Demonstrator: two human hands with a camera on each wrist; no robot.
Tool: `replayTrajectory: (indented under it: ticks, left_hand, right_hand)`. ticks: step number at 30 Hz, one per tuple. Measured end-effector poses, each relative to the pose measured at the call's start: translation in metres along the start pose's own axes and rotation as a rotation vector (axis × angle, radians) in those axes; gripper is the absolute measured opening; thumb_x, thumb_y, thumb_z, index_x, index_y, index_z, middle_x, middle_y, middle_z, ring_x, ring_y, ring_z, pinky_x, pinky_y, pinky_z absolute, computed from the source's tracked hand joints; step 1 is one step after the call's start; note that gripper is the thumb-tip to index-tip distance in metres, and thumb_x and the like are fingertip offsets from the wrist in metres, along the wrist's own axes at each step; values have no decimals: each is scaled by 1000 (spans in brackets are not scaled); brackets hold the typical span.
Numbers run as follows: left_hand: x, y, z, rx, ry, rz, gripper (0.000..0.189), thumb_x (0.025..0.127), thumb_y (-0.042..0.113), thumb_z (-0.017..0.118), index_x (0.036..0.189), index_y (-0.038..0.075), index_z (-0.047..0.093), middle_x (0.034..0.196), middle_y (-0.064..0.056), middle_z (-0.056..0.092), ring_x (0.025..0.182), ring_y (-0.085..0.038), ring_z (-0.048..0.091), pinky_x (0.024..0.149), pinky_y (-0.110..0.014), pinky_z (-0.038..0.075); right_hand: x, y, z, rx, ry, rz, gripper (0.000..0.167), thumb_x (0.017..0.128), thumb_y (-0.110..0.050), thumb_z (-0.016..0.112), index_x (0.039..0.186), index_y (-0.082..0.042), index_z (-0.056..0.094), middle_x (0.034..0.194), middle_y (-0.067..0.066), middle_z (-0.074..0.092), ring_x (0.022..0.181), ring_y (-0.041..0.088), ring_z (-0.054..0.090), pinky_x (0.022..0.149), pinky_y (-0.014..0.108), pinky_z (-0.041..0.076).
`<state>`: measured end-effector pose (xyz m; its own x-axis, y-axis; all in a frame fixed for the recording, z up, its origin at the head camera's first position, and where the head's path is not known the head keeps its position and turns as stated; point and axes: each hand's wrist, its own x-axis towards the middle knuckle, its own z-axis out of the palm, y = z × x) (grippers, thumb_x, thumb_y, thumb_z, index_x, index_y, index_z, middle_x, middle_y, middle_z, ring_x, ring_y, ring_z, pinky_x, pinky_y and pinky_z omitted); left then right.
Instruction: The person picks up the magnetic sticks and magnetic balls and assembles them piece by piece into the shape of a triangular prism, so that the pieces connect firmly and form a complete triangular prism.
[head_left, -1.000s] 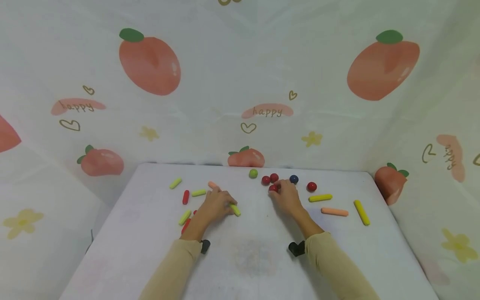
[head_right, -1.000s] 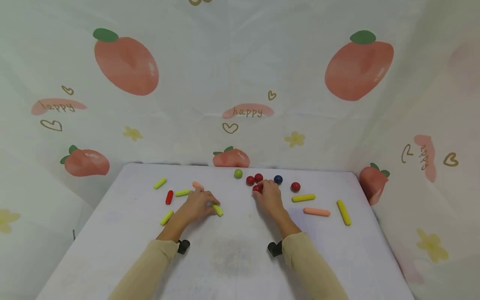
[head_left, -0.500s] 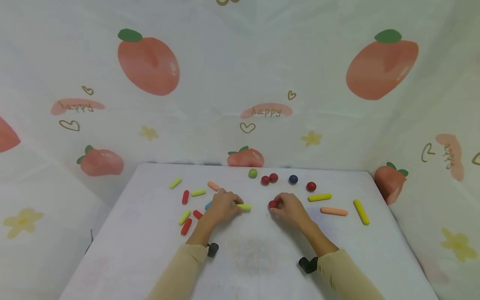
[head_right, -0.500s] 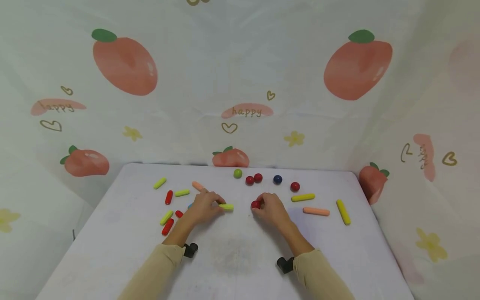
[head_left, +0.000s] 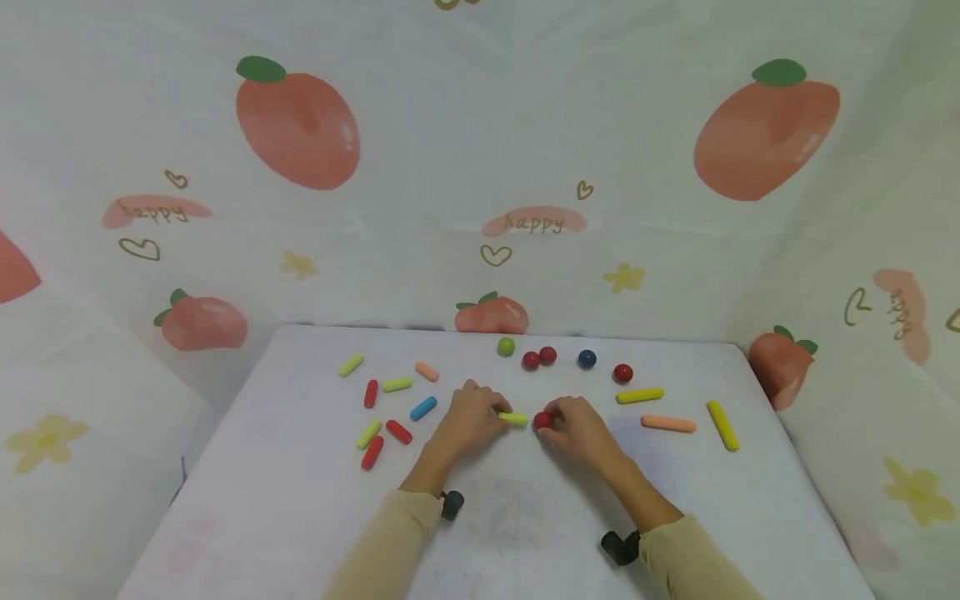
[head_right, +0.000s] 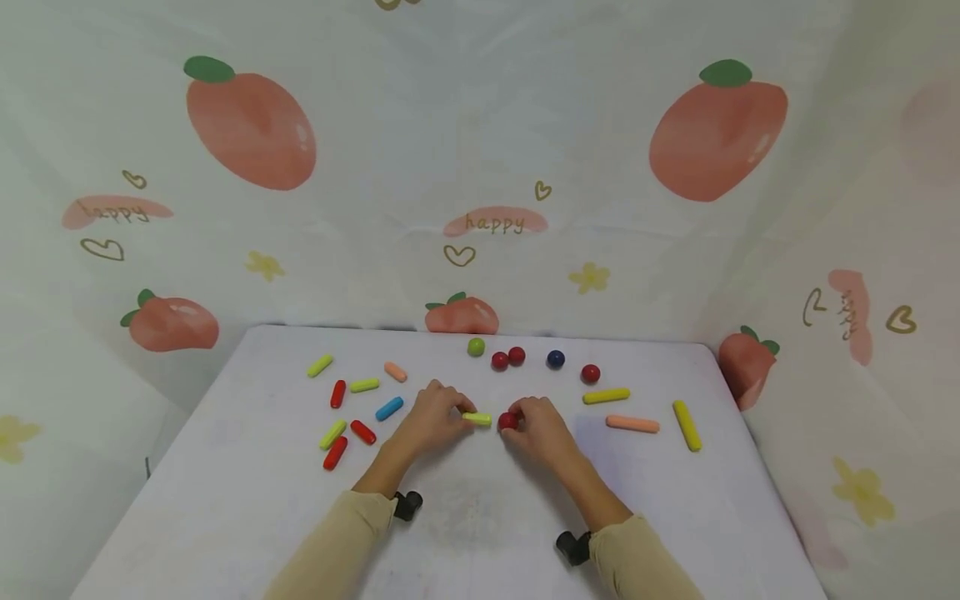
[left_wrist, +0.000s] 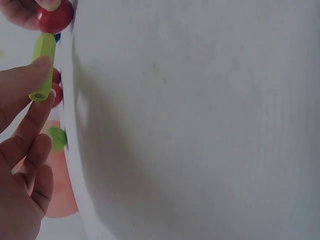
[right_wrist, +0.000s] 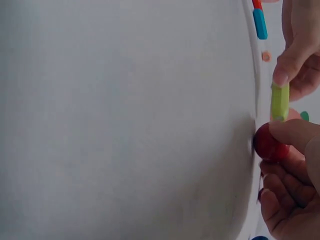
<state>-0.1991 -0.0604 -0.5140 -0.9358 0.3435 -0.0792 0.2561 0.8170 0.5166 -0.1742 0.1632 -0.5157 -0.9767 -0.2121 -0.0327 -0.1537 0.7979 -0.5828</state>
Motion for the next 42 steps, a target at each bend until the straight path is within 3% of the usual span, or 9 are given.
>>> replayTrajectory:
  ticks: [4, 11, 17, 20, 25, 30, 36, 42]
  left_hand:
    - [1, 4, 4, 14, -1, 24, 21, 89, 29, 79, 109, 24, 78, 101, 6, 71, 99, -17, 49, 90, -37, 45]
    - [1, 10, 9, -6, -21, -8, 20, 88, 28, 80, 108, 26, 78, 101, 7, 69, 101, -16, 49, 92, -38, 47]
    - [5, 6, 8, -71, -62, -4, 29, 90, 41, 76, 116, 28, 73, 108, 10, 68, 106, -14, 50, 94, -39, 48]
    - [19, -2, -1, -138, -7, -15, 34, 94, 44, 71, 122, 25, 70, 113, 7, 67, 108, -16, 53, 96, -39, 50]
    - [62, -15, -12, -159, 149, -47, 38, 97, 34, 70, 131, 17, 65, 123, -2, 67, 113, -21, 59, 103, -40, 50]
    - [94, -16, -11, -124, 183, -55, 48, 96, 28, 71, 140, 14, 59, 136, -7, 64, 130, -27, 56, 114, -43, 44]
    - [105, -12, -10, -66, 167, -64, 50, 95, 24, 73, 142, 15, 58, 144, -5, 60, 138, -27, 52, 120, -44, 39]
    - [105, -14, -8, -82, 179, -110, 44, 96, 23, 71, 138, 15, 61, 136, -5, 64, 130, -26, 57, 112, -46, 46]
  right_hand:
    - [-3, -3, 2, 5, -5, -2, 32, 83, -21, 85, 111, -12, 72, 97, 0, 70, 90, 14, 55, 83, 32, 53]
    - [-7, 2, 5, 18, -13, 38, 37, 84, -22, 85, 117, -13, 69, 99, -1, 69, 91, 14, 56, 86, 32, 54]
    - [-11, 12, 4, -56, -16, -24, 39, 85, -24, 84, 121, -16, 71, 102, -3, 65, 93, 12, 53, 82, 29, 53]
    - [-10, 16, -1, -89, -4, -53, 35, 85, -25, 83, 118, -17, 73, 101, -4, 64, 93, 12, 53, 82, 30, 52]
    - [-6, 20, -6, -74, -9, -85, 35, 86, -24, 82, 119, -17, 73, 102, -4, 64, 96, 13, 55, 84, 32, 53]
    - [-4, 18, -6, -53, -30, -83, 35, 86, -24, 82, 119, -16, 74, 101, -4, 64, 96, 13, 55, 86, 33, 52]
    - [0, 9, -6, -59, -60, -49, 35, 85, -25, 83, 118, -18, 75, 100, -5, 65, 98, 14, 55, 89, 39, 45]
    - [-1, 7, -6, -44, -64, -24, 34, 86, -24, 82, 119, -17, 75, 99, -4, 65, 99, 15, 55, 91, 41, 45]
